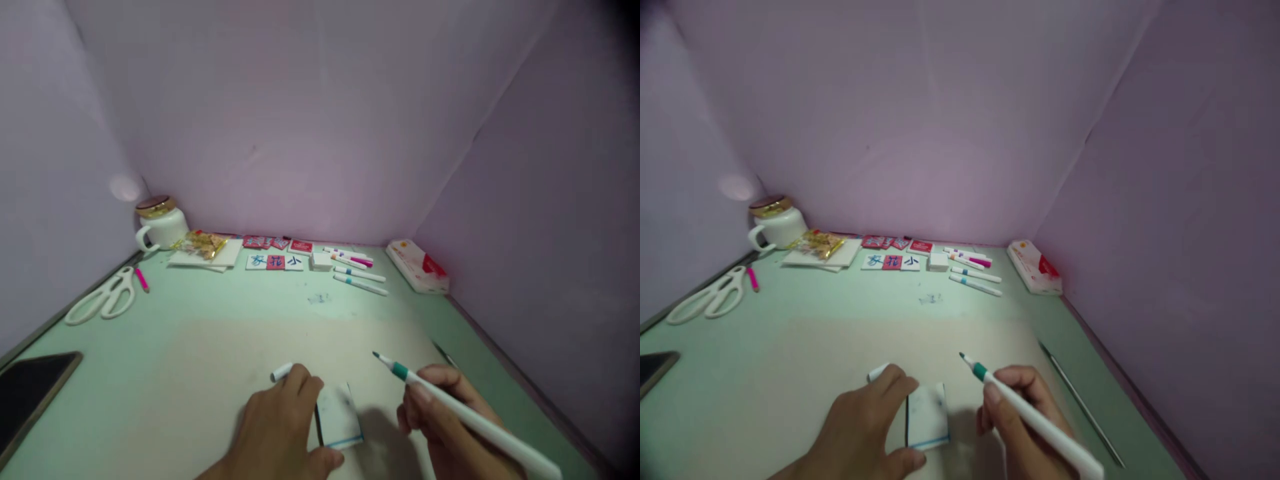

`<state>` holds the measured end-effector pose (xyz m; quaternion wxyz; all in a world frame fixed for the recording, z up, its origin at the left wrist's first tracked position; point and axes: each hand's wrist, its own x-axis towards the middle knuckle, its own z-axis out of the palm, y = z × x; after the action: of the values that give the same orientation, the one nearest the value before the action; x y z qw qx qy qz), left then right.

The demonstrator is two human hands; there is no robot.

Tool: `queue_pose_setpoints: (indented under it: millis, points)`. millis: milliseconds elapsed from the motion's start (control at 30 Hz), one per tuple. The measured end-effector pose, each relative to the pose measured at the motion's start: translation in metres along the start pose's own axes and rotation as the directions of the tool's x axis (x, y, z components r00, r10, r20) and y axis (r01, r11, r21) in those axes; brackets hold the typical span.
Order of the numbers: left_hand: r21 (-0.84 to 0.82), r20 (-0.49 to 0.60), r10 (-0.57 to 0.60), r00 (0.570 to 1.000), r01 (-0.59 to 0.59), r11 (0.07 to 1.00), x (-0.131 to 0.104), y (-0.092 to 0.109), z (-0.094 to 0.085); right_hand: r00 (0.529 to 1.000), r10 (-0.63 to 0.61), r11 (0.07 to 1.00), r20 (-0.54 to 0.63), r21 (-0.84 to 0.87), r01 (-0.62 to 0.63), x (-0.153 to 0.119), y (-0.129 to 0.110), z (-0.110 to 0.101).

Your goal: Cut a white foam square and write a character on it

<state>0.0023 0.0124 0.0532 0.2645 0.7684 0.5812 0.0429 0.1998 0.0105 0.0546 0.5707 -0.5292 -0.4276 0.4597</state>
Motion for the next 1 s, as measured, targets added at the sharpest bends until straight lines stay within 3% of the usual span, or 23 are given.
queue_pose_setpoints:
  millis: [100,167,267,333,400,467,533,600,633,733,800,900,967,1000]
  points:
    - [-0.050,-0.034,-0.011,0.999,0.009,0.999,-0.004,0.004,-0.002,0.994,-0.108,0.991,-0.014,0.081,0.109,0.003,-0.010,0.002]
    - [-0.065,-0.035,-0.011,0.999,0.009,0.998,-0.005,0.005,-0.003,0.980,-0.194,0.978,-0.042,0.068,0.197,0.001,-0.005,0.003]
    - [-0.089,-0.025,-0.013,1.000,0.010,0.996,-0.006,0.004,-0.002,0.939,-0.342,0.937,-0.048,-0.097,0.336,-0.004,0.015,-0.002]
    - [-0.154,-0.071,-0.013,0.997,0.002,0.988,-0.007,0.003,-0.001,0.933,-0.358,0.910,-0.049,-0.240,0.337,-0.006,0.027,-0.006]
    - [-0.323,-0.136,-0.011,0.991,-0.034,0.946,-0.008,0.002,-0.001,0.944,-0.329,0.907,-0.029,-0.286,0.308,-0.006,0.033,-0.010]
    - [-0.599,-0.059,-0.049,0.997,0.004,0.801,-0.008,0.002,-0.001,0.962,-0.273,0.944,0.028,-0.184,0.273,-0.006,0.033,-0.011]
    - [-0.829,0.174,-0.078,0.982,0.189,0.526,-0.008,0.004,-0.002,0.970,-0.195,0.980,0.148,-0.007,0.198,-0.005,0.029,-0.010]
    - [-0.875,0.417,-0.027,0.908,0.410,0.256,-0.007,0.008,-0.004,0.952,-0.107,0.989,0.286,0.131,0.072,-0.005,0.025,-0.008]
    - [-0.863,0.486,0.012,0.874,0.478,0.164,-0.006,0.010,-0.005,0.939,-0.067,0.985,0.338,0.171,0.009,-0.006,0.022,-0.006]
    - [-0.837,0.546,0.095,0.832,0.547,0.017,-0.003,0.014,-0.010,0.922,0.014,0.967,0.387,0.230,-0.112,-0.007,0.018,-0.001]
    - [-0.832,0.551,0.125,0.825,0.555,0.003,-0.001,0.013,-0.012,0.921,0.010,0.962,0.391,0.248,-0.116,-0.008,0.017,0.001]
    - [-0.816,0.578,0.146,0.803,0.574,0.069,0.000,0.008,-0.011,0.920,-0.005,0.965,0.392,0.242,-0.097,-0.009,0.017,0.002]
    - [-0.850,0.519,0.072,0.852,0.506,0.148,-0.002,0.005,-0.007,0.930,-0.012,0.978,0.366,0.200,-0.066,-0.009,0.018,0.002]
    - [-0.868,0.454,0.025,0.891,0.436,0.236,-0.004,0.003,-0.005,0.944,-0.018,0.985,0.330,0.166,-0.039,-0.009,0.019,0.002]
